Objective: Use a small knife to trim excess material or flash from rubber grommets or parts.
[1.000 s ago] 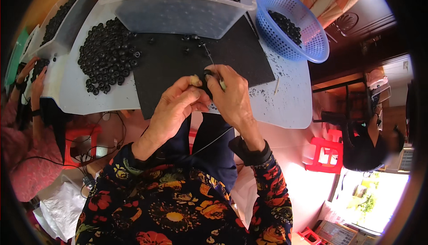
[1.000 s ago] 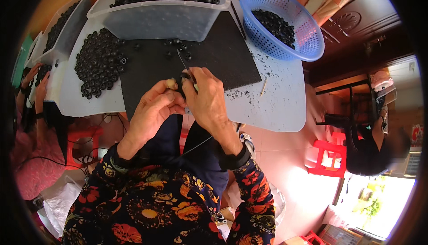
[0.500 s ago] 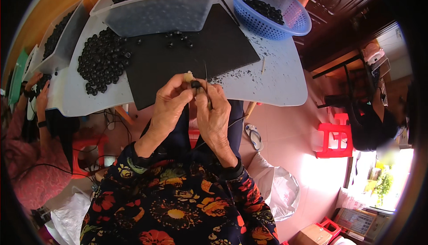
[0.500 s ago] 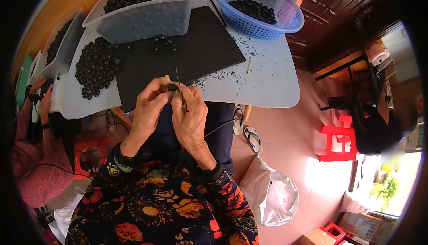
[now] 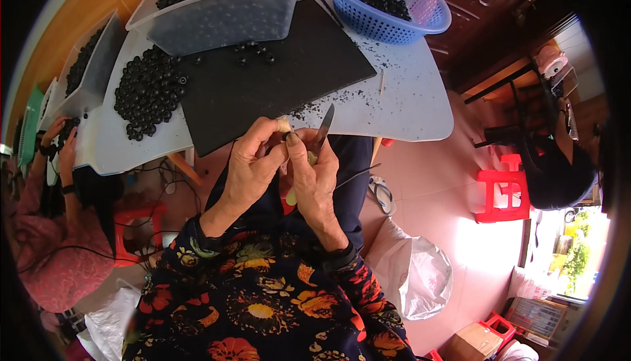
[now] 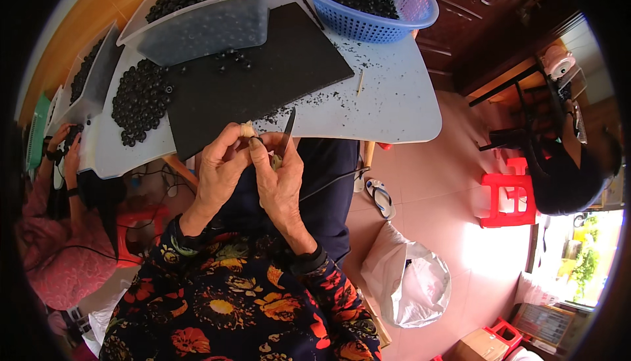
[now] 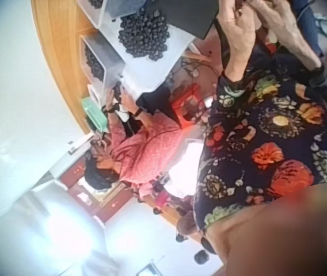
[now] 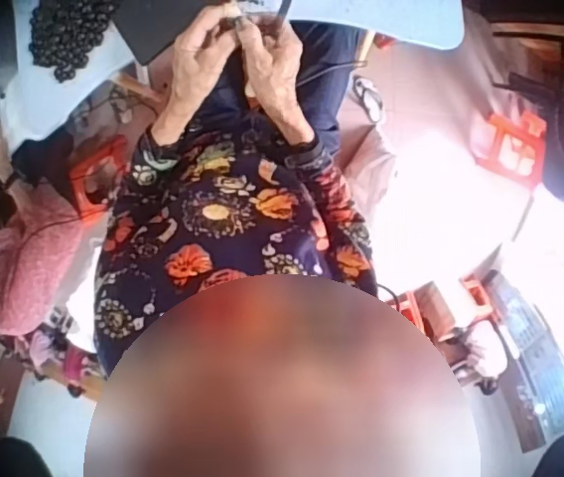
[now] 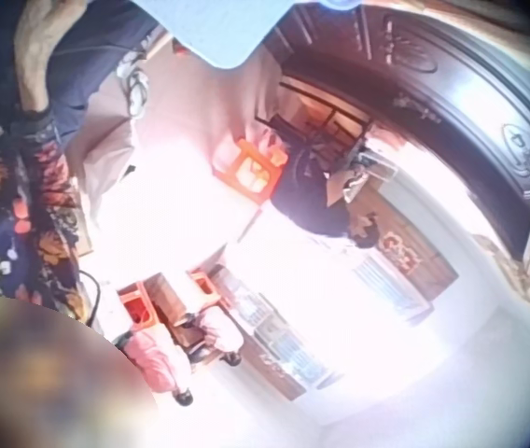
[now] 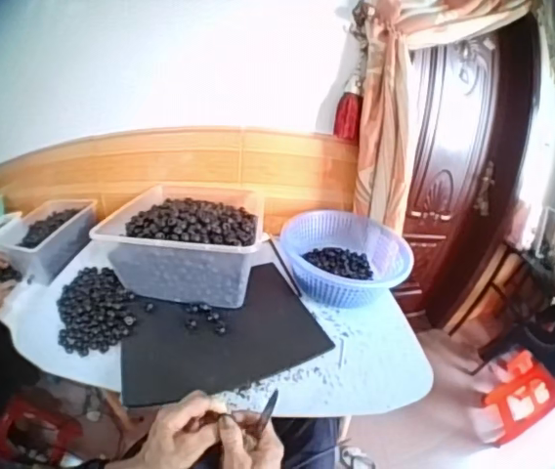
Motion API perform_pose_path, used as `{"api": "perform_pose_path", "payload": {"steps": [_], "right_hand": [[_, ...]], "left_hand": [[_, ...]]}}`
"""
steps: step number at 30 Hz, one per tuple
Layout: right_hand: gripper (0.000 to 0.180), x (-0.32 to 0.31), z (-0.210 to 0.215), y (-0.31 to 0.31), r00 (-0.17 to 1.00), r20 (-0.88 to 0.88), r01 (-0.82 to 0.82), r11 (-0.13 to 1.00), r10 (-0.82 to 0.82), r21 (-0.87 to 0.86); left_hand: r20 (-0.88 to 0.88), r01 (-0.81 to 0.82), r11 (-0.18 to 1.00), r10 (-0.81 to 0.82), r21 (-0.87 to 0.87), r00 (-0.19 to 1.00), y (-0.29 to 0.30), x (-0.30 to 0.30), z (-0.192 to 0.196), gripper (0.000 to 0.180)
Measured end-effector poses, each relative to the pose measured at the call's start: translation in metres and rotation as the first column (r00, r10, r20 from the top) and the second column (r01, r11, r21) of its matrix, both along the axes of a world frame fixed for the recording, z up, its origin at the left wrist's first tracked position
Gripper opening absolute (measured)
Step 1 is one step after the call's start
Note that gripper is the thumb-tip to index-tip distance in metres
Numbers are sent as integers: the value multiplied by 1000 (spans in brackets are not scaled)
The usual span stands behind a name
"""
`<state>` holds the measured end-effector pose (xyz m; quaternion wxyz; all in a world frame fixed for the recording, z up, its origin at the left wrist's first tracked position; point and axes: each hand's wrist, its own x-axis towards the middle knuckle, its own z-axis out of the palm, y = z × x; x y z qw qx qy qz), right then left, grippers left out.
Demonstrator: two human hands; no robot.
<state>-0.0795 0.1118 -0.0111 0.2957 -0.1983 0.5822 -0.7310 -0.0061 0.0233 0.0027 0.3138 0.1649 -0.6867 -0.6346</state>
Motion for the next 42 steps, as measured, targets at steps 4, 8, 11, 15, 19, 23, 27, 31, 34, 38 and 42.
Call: {"api": "perform_pose_path", "payload": {"steps": [4,8,11,15,19,23,27,31,34,38,42], "right_hand": [[22,-4,9,5,978,192,-56,993,75,-104],[22,-4,10,7,952,286,-67,986,110,-154],[22,-4,4,10,946,296,-71,977,130,-201],[18,-1,10,13,963,254,-51,985,93,-167],[13,-2,16,17,991,-127,40,999,-44,-32],[9,-12,10,26,874,-485,51,988,25,144],[5,-13,1,20,809,-588,32,997,19,76],[10,-17,-3,20,769,-635,37,986,77,165],[11,-18,-5,18,763,-640,44,981,89,190],[11,-20,-7,17,759,-644,46,980,91,193],[11,-20,-6,17,755,-646,38,976,111,213]], "left_hand": [[10,29,994,-28,-104,1000,-1,2,6,22],[-14,15,997,-16,-80,1000,-3,4,1,23],[-4,64,998,-65,-17,998,-8,7,-4,22],[-49,111,967,-103,227,993,-4,10,3,22],[-58,113,968,-102,224,993,-2,9,5,22],[-57,140,963,-131,230,990,-5,6,3,22],[-50,174,936,-166,305,985,-11,-1,-1,23],[-16,193,940,-196,283,980,-14,-5,-1,23],[23,180,949,-192,258,981,-17,-5,-3,23],[59,180,955,-199,236,978,-16,-6,1,22],[41,190,949,-207,253,978,-17,-3,-2,24]]}}
